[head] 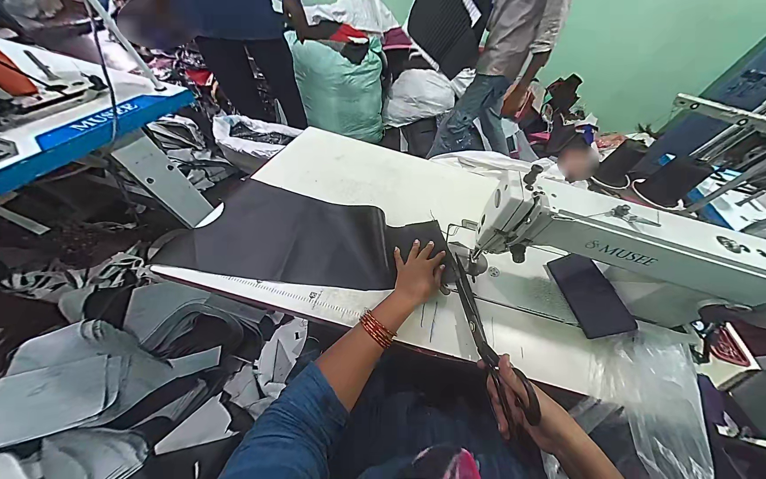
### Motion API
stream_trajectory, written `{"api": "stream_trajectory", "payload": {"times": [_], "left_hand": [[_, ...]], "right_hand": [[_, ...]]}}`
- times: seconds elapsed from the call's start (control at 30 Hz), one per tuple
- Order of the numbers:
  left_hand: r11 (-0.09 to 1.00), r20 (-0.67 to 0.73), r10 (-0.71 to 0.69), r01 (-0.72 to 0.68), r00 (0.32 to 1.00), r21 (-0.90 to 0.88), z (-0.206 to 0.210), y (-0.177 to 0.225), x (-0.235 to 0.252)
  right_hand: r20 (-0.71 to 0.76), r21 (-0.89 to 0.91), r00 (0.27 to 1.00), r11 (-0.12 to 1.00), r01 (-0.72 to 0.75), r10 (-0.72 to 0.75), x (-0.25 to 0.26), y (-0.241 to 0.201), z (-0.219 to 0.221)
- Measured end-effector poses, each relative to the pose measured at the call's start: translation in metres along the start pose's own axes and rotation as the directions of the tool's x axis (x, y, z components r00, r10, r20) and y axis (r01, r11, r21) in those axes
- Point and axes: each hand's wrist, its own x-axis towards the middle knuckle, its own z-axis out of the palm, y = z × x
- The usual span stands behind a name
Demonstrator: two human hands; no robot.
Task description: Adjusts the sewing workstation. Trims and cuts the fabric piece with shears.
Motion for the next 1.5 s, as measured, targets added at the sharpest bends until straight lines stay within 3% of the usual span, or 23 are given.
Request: {"api": "stream_trajectory", "payload": {"times": [1.1,1.33,1.5], "left_hand": [[0.998,-0.006,0.048,-0.048,0.999,-0.03,0.001,-0.003,-0.007],[0.998,0.141,0.022,-0.03,0.99,0.056,-0.032,0.011,0.007],[0.997,-0.097,0.04,-0.033,0.995,0.073,-0.024,0.0,0.038]], "right_hand": [[-0.078,0.005,0.997,1.0,0.027,-0.026,-0.001,0.002,0.013],[-0.082,0.037,0.996,0.998,0.045,-0.042,-0.002,0.008,0.016],[-0.066,0.04,0.996,0.998,0.054,-0.052,-0.001,0.009,0.013]]}}
